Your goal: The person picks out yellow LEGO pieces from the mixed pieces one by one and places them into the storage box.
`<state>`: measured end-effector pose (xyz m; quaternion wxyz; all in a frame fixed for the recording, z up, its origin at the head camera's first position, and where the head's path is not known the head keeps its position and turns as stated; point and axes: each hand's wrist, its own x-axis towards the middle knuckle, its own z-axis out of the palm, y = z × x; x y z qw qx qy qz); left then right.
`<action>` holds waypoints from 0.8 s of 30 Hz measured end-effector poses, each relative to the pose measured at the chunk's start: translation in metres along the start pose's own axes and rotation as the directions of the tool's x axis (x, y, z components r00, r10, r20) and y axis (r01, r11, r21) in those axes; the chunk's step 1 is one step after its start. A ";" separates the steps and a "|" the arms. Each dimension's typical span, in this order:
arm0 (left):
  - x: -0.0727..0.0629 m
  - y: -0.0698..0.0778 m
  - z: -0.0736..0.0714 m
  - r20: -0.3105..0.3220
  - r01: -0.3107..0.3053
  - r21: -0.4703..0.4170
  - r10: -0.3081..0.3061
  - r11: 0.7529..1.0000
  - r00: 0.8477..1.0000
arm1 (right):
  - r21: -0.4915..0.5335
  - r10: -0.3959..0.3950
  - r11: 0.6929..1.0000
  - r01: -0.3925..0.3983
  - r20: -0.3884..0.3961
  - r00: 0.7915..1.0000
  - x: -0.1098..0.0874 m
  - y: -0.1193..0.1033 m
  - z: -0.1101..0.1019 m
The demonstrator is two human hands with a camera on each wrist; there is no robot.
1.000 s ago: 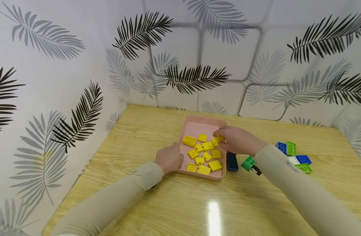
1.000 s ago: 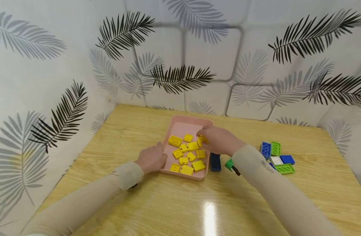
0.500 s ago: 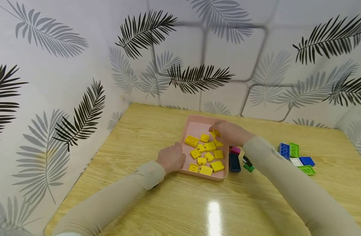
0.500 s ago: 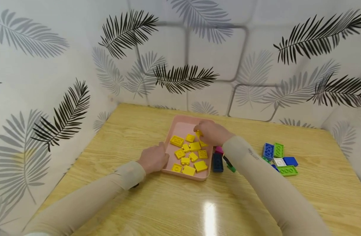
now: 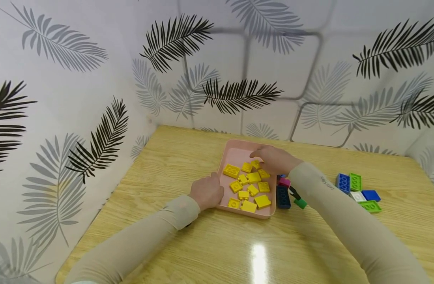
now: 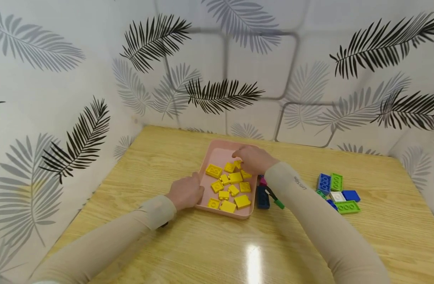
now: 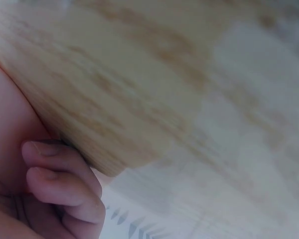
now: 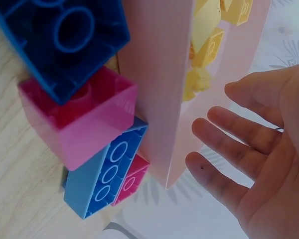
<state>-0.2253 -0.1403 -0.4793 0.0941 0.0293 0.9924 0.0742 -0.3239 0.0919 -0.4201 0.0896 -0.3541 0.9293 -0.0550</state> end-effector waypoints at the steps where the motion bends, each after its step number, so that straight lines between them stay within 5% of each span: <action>1: 0.000 0.000 0.000 0.000 -0.002 0.004 0.002 1.000 1.000 | 0.005 0.009 1.000 -0.009 0.001 1.000 -0.001 0.000 0.000; 9: 0.002 0.003 0.000 -0.004 -0.010 0.012 0.010 1.000 1.000 | 0.003 0.059 0.998 -0.059 -0.023 0.998 -0.018 0.009 0.002; 24: -0.002 -0.007 -0.008 -0.027 0.017 -0.041 -0.018 0.999 0.999 | -0.020 0.060 0.998 -0.063 -0.134 0.989 -0.087 0.027 -0.005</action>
